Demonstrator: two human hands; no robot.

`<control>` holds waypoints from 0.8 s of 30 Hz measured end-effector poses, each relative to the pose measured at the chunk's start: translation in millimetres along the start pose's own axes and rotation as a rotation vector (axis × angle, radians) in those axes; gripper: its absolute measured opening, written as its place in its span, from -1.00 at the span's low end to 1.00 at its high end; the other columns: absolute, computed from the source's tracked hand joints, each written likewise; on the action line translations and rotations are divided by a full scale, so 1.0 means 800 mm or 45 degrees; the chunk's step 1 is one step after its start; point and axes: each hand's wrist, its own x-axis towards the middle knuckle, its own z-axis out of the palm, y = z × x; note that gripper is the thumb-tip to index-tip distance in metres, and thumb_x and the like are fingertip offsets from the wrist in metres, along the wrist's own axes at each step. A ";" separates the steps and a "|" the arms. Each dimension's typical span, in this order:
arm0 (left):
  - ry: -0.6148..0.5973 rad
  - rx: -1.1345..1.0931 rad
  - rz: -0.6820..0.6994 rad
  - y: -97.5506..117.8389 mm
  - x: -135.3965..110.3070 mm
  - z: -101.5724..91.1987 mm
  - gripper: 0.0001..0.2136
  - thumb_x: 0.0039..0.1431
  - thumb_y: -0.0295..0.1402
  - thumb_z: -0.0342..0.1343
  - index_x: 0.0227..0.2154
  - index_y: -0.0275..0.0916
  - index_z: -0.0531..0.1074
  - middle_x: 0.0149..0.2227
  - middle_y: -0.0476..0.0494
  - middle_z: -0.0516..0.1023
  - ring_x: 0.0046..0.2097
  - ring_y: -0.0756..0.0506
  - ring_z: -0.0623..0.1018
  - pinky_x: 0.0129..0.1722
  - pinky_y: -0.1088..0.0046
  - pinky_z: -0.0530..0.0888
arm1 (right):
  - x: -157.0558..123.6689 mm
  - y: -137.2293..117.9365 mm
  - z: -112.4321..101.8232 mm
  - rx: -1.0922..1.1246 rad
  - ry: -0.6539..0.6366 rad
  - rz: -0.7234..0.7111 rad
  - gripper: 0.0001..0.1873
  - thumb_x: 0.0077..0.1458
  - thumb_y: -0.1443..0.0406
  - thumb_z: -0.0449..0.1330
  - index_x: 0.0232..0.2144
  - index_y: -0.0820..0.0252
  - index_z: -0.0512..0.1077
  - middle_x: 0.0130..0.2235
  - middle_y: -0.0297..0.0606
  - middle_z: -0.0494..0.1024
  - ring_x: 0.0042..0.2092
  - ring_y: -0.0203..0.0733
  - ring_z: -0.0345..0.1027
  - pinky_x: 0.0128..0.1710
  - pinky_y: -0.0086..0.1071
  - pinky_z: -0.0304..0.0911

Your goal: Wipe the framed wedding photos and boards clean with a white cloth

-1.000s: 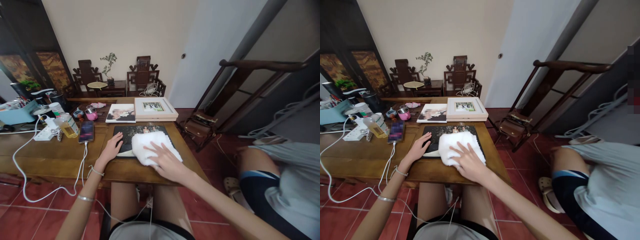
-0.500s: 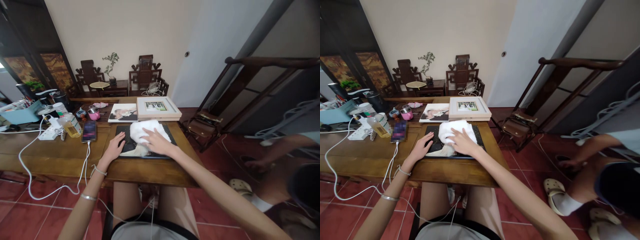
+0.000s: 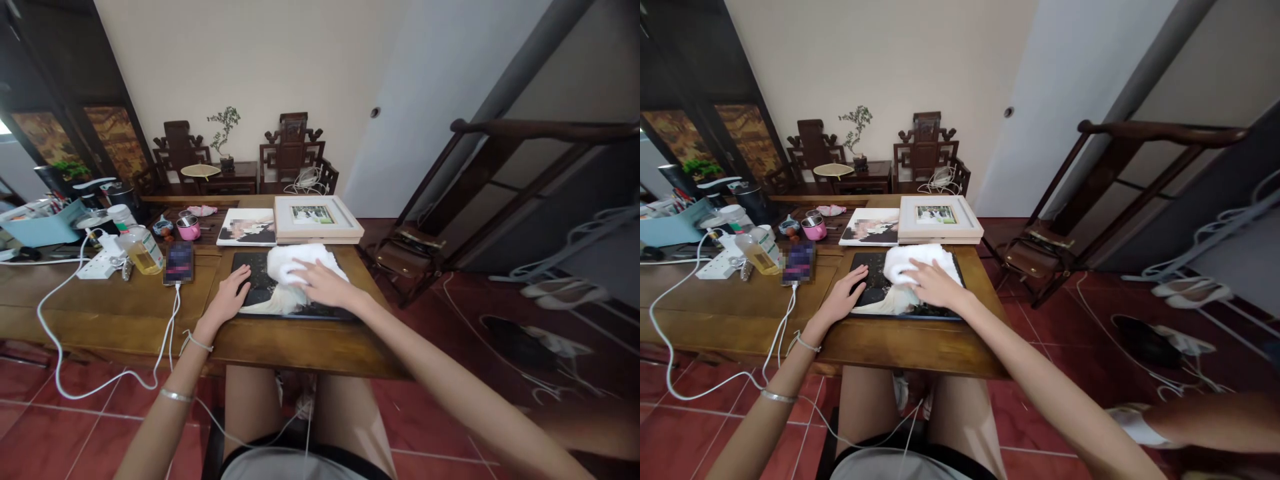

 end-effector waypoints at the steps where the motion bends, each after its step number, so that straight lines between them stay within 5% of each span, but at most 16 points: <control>1: 0.001 -0.002 0.008 0.000 0.000 -0.001 -0.64 0.24 -0.28 -0.10 0.03 -0.29 0.38 0.17 -0.26 0.34 0.23 -0.15 0.28 0.23 0.12 0.20 | 0.020 0.003 0.001 -0.007 0.019 0.031 -0.58 0.25 0.25 -0.10 0.10 0.17 0.30 0.25 0.01 0.16 0.29 0.07 -0.10 0.16 0.20 -0.12; 4: 0.011 -0.010 0.019 0.002 0.001 -0.002 -0.63 0.24 -0.28 -0.10 0.02 -0.30 0.39 0.16 -0.27 0.35 0.22 -0.14 0.30 0.23 0.15 0.21 | 0.065 0.004 0.002 -0.023 0.075 0.106 -0.57 0.27 0.21 -0.12 0.12 0.15 0.28 0.22 0.02 0.22 0.24 0.13 0.03 0.11 0.23 -0.07; 7: 0.016 -0.015 0.013 0.004 0.002 -0.003 -0.63 0.24 -0.28 -0.09 0.02 -0.33 0.39 0.16 -0.30 0.35 0.22 -0.15 0.30 0.24 0.16 0.21 | 0.070 -0.005 0.004 -0.053 0.096 0.116 -0.58 0.27 0.23 -0.11 0.10 0.16 0.30 0.20 0.03 0.24 0.22 0.15 0.08 0.11 0.23 -0.07; 10: 0.023 -0.015 0.004 0.005 0.002 -0.003 -0.63 0.23 -0.28 -0.09 0.03 -0.32 0.39 0.15 -0.28 0.35 0.21 -0.15 0.31 0.24 0.15 0.21 | 0.031 -0.025 0.009 -0.047 0.090 0.005 -0.59 0.24 0.25 -0.08 0.08 0.19 0.33 0.21 0.05 0.23 0.27 0.11 -0.05 0.15 0.21 -0.13; 14: 0.031 -0.027 0.007 0.005 0.001 -0.002 -0.63 0.23 -0.28 -0.08 0.03 -0.29 0.39 0.15 -0.25 0.36 0.22 -0.17 0.30 0.23 0.13 0.22 | -0.055 -0.062 0.011 0.031 0.011 -0.244 -0.61 0.13 0.39 -0.02 -0.04 0.07 0.43 0.22 -0.19 0.25 0.32 0.02 -0.23 0.20 0.24 -0.27; 18: 0.032 -0.024 0.012 0.004 0.001 -0.002 -0.63 0.23 -0.28 -0.09 0.02 -0.32 0.39 0.15 -0.28 0.36 0.22 -0.17 0.30 0.23 0.15 0.21 | -0.111 -0.077 0.010 0.085 -0.048 -0.297 -0.60 0.00 0.46 0.04 -0.14 0.05 0.47 0.24 -0.29 0.20 0.33 0.01 -0.25 0.23 0.22 -0.36; 21: 0.026 -0.028 0.018 0.003 0.000 -0.002 -0.63 0.23 -0.28 -0.08 0.02 -0.30 0.39 0.15 -0.26 0.36 0.22 -0.16 0.30 0.23 0.14 0.21 | -0.108 -0.059 0.010 0.105 -0.002 -0.255 -0.63 0.04 0.44 0.04 -0.13 0.07 0.47 0.22 -0.22 0.26 0.31 -0.03 -0.14 0.24 0.16 -0.31; 24: 0.029 -0.038 0.025 0.002 0.001 -0.001 -0.64 0.23 -0.27 -0.08 0.01 -0.28 0.40 0.15 -0.24 0.37 0.21 -0.16 0.31 0.24 0.14 0.21 | -0.067 -0.029 0.012 0.044 0.088 -0.088 -0.65 0.16 0.35 -0.02 -0.06 0.15 0.44 0.21 -0.03 0.24 0.29 -0.01 -0.07 0.22 0.15 -0.22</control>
